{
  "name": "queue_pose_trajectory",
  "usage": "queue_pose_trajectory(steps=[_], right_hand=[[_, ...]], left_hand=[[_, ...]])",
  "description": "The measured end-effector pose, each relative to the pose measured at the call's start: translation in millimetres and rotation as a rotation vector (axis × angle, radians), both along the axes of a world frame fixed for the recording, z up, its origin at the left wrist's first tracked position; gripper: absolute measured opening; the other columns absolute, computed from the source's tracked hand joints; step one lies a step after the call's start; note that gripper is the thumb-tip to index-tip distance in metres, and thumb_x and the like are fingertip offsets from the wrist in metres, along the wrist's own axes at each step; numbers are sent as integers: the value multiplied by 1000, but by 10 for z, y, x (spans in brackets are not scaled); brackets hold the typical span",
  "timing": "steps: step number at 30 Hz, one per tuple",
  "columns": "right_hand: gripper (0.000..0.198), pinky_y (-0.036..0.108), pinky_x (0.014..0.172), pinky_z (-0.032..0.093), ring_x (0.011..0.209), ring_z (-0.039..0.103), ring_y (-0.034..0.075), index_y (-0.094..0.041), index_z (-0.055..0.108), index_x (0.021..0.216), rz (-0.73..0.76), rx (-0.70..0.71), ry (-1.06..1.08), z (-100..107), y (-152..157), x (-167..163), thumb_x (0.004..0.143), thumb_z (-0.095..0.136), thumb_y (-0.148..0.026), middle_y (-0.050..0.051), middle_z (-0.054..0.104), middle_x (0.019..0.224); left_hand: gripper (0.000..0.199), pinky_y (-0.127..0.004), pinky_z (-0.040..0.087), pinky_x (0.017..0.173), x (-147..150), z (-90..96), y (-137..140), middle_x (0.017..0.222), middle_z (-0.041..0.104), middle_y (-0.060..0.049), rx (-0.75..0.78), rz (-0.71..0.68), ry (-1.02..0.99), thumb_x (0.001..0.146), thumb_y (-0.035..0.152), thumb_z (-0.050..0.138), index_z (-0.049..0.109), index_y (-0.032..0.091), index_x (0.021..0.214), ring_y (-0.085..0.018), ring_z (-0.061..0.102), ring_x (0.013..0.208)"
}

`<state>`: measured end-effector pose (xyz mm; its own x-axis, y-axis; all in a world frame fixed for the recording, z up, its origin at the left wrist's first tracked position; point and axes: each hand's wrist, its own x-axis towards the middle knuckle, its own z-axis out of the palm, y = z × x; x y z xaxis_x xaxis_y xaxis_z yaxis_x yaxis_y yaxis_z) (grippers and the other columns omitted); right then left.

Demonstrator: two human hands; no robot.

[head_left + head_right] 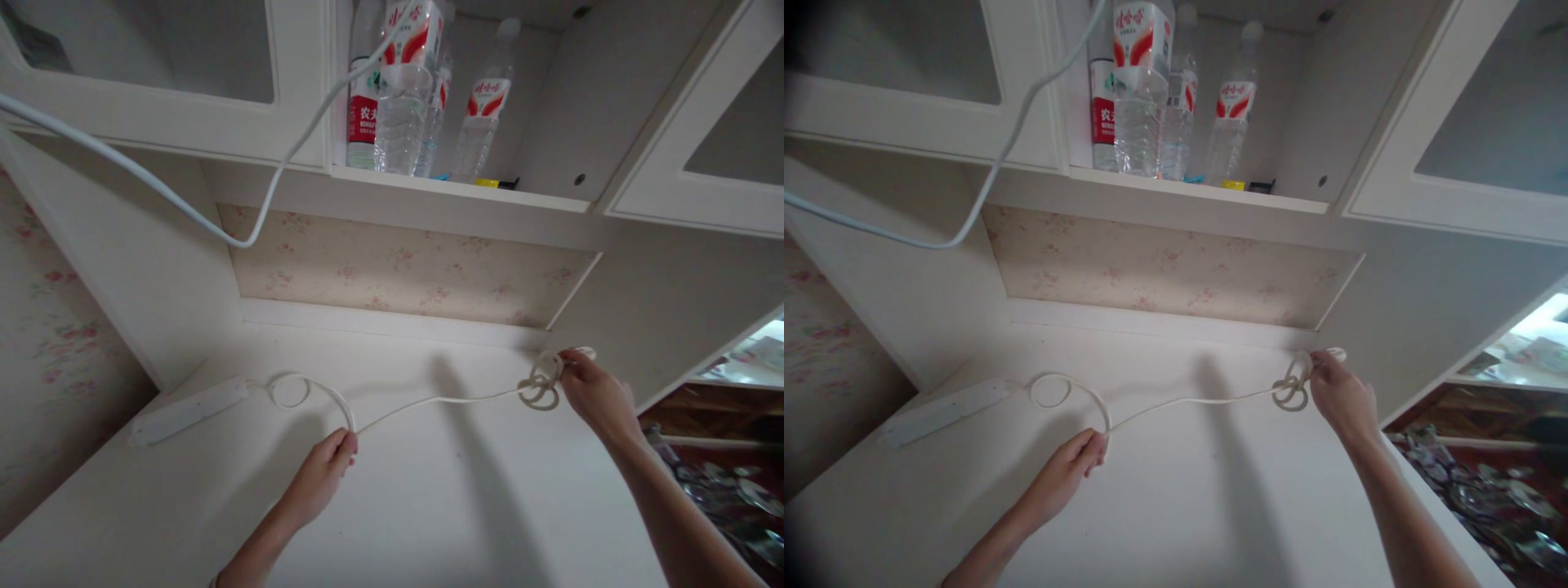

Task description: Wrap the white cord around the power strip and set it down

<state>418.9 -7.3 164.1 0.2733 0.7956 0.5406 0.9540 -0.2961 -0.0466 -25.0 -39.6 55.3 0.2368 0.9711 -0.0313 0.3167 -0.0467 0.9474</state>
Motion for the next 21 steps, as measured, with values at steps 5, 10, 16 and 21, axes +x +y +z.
queue_pose_trajectory(steps=[5,10,16,21], right_hand=[[29,27,63,48,78,68,21,-18,64,110,463,160,-167,45,-238,-492,90,44,-22,10,71,99],[36,28,78,48,88,63,19,-18,53,123,966,-151,-138,119,-401,-1355,92,37,-15,10,67,100],[27,28,67,44,70,59,18,-15,52,113,942,-190,19,20,-395,-1912,96,34,-22,6,64,78],[23,31,71,43,78,55,20,-16,55,110,1007,-103,44,-53,-318,-2008,94,39,-20,8,63,83]], left_hand=[[46,-22,24,45,145,259,320,55,41,5,-94,226,-189,76,64,47,52,18,70,-10,35,47],[33,-20,21,44,604,678,479,63,45,4,-138,72,-306,79,50,49,56,17,79,-8,33,48],[24,-22,37,64,876,881,237,79,55,0,-139,-269,-451,74,20,50,57,17,96,-13,49,72],[22,-23,36,65,787,820,89,82,58,0,-34,-393,-272,67,13,57,58,16,88,-14,48,74]])
